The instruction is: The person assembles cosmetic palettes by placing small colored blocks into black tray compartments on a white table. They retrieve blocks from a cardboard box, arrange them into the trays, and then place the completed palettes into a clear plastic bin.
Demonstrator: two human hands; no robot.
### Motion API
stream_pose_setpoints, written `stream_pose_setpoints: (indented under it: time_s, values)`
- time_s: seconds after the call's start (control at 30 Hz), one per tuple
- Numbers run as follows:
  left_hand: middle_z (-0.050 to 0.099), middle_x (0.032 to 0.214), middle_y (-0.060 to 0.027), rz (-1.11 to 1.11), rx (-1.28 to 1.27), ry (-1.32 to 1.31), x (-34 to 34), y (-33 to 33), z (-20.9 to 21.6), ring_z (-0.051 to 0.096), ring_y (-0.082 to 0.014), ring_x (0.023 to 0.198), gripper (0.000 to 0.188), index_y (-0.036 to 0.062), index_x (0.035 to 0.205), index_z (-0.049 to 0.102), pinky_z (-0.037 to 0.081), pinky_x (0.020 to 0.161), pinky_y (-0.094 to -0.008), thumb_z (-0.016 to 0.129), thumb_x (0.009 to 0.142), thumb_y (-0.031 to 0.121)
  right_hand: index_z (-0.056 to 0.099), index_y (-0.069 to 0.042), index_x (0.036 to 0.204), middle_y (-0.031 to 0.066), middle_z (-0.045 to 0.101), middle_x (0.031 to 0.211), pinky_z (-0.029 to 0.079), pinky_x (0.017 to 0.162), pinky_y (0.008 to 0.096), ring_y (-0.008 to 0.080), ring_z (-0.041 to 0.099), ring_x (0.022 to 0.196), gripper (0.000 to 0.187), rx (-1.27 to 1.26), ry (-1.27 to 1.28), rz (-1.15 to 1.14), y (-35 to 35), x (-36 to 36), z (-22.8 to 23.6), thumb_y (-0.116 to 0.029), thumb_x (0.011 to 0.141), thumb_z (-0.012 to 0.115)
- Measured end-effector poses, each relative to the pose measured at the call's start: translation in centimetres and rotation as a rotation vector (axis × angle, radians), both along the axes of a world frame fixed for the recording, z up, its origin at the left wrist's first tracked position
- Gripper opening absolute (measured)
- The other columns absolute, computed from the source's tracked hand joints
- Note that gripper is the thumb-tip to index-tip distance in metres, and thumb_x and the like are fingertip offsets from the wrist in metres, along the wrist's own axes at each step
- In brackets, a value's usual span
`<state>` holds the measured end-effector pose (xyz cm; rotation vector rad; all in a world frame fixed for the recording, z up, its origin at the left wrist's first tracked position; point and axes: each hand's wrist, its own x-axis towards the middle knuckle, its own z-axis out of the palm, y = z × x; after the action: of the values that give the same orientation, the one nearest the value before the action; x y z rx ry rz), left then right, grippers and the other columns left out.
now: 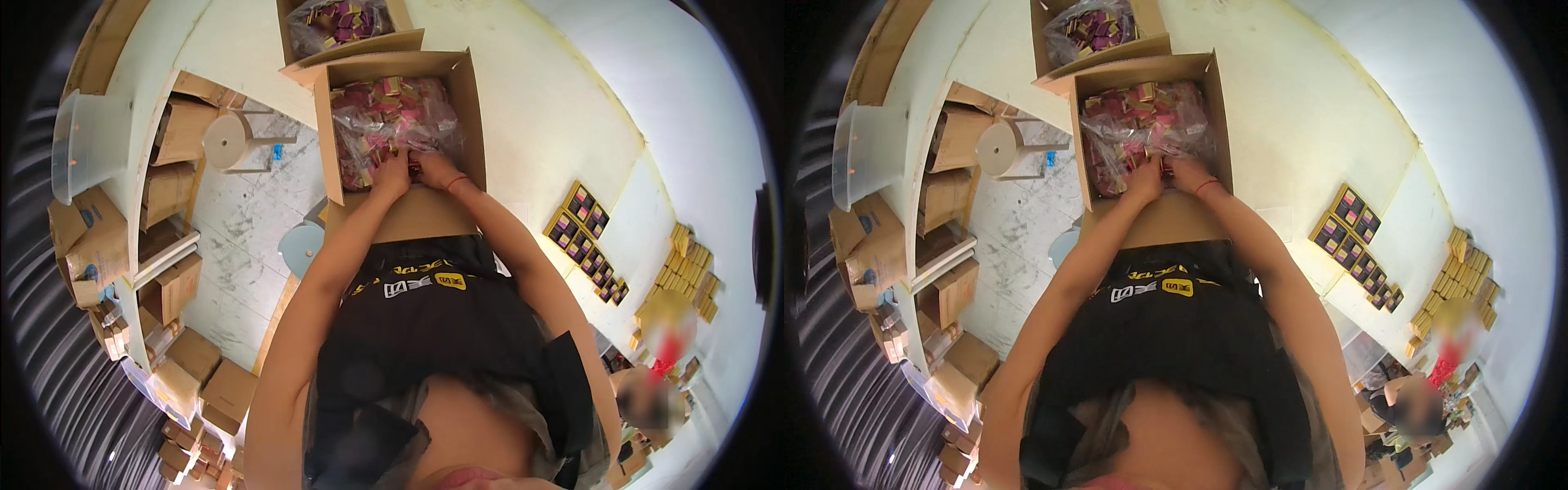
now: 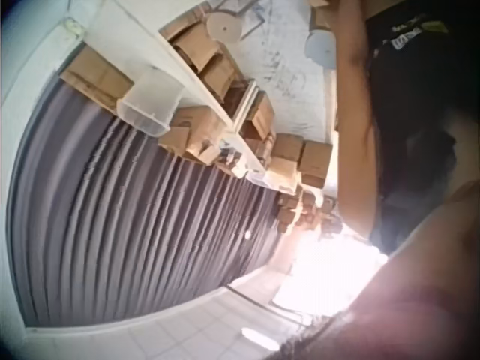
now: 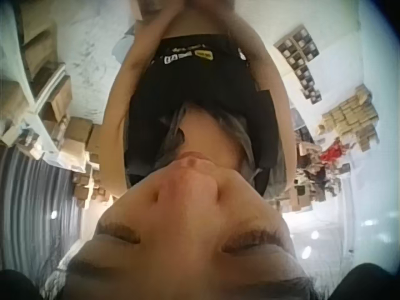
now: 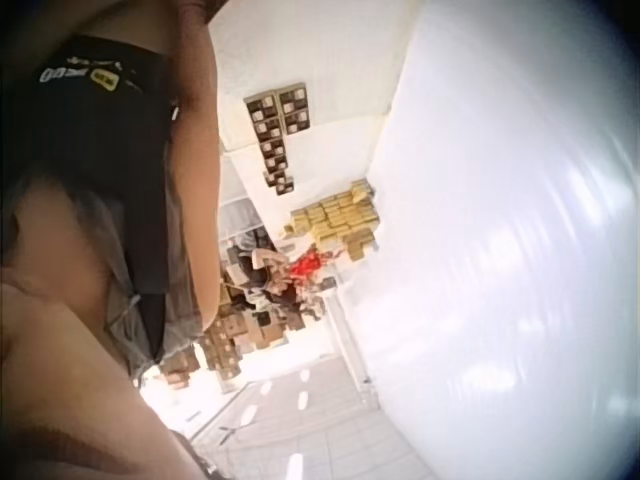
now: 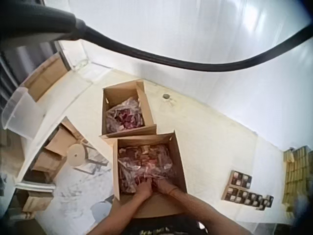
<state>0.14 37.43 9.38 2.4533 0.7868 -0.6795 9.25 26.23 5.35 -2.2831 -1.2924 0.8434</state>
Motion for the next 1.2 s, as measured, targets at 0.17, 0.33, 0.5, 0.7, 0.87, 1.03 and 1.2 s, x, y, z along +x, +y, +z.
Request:
stream_pose_setpoints:
  time_s: [0.17,0.33,0.5,0.7,0.87,1.03,1.2]
  values:
    - [0.064,0.108,-0.0164,0.223,-0.37,-0.356,-1.5,3.3,-1.2,0.064,-0.0363,0.095,0.039,0.0122,0.117,0.057,0.053,0.082,-0.0437,0.067,0.079,0.016,0.065,-0.006,0.109,0.0193,0.067,0.094,0.052,0.077,0.0411,0.0355,0.065,0.087,0.03,0.511,0.009,-0.132,2.0,0.7,3.6,-0.009,0.08,0.063]
    - [0.064,0.105,-0.0127,0.788,-1.042,-0.385,0.4,3.9,4.8,0.065,-0.0266,0.09,0.027,0.0085,0.111,0.057,0.058,0.074,-0.042,0.055,0.087,0.019,0.062,-0.004,0.11,0.0103,0.066,0.09,0.051,0.075,0.0299,0.0181,0.063,0.082,0.024,0.389,0.438,-0.405,3.2,1.0,10.0,-0.008,0.087,0.06]
    - [0.063,0.109,-0.01,1.008,-1.659,-0.455,1.0,3.9,6.6,0.064,-0.0235,0.097,0.031,0.0068,0.12,0.054,0.058,0.077,-0.0411,0.047,0.094,0.021,0.055,-0.006,0.119,0.0054,0.061,0.102,0.052,0.077,0.0293,0.0141,0.06,0.092,0.026,0.566,1.3,-0.829,3.1,0.9,13.2,-0.01,0.093,0.056]
    - [0.064,0.101,-0.0026,1.06,-1.632,-0.348,1.4,1.5,5.5,0.063,-0.015,0.093,0.025,0.0182,0.115,0.056,0.055,0.074,-0.0338,0.056,0.094,0.032,0.056,-0.004,0.12,0.0089,0.062,0.1,0.051,0.057,0.0245,0.0157,0.063,0.078,0.028,0.68,1.957,-0.729,-1.0,1.6,15.6,-0.012,0.093,0.053]
    - [0.065,0.108,-0.0032,0.923,-1.637,-0.349,0.3,1.8,10.4,0.066,-0.0167,0.091,0.031,0.0181,0.123,0.055,0.05,0.06,-0.0273,0.06,0.093,0.024,0.056,-0.004,0.116,0.0075,0.063,0.094,0.04,0.041,0.0195,0.0176,0.064,0.075,0.027,0.677,1.851,-0.786,-5.1,1.1,20.5,-0.024,0.098,0.05]
    - [0.06,0.116,-0.0132,0.804,-1.822,-0.547,0.1,-2.5,16.6,0.062,-0.0281,0.106,0.048,0.0086,0.138,0.043,0.06,0.073,-0.0394,0.056,0.091,0.009,0.055,-0.003,0.111,0.0098,0.063,0.098,0.038,0.036,0.0189,0.0192,0.068,0.081,0.031,0.722,1.791,-0.735,-13.5,1.8,22.5,-0.03,0.101,0.046]
    - [0.058,0.114,-0.0148,0.69,-1.796,-0.548,2.4,-13.8,17.9,0.061,-0.0316,0.106,0.052,0.0058,0.136,0.041,0.061,0.075,-0.0408,0.058,0.088,0.004,0.056,-0.005,0.108,0.0097,0.063,0.098,0.038,0.039,0.0204,0.0178,0.067,0.079,0.029,0.848,1.801,-0.755,-24.4,3.0,20.7,-0.031,0.1,0.047]
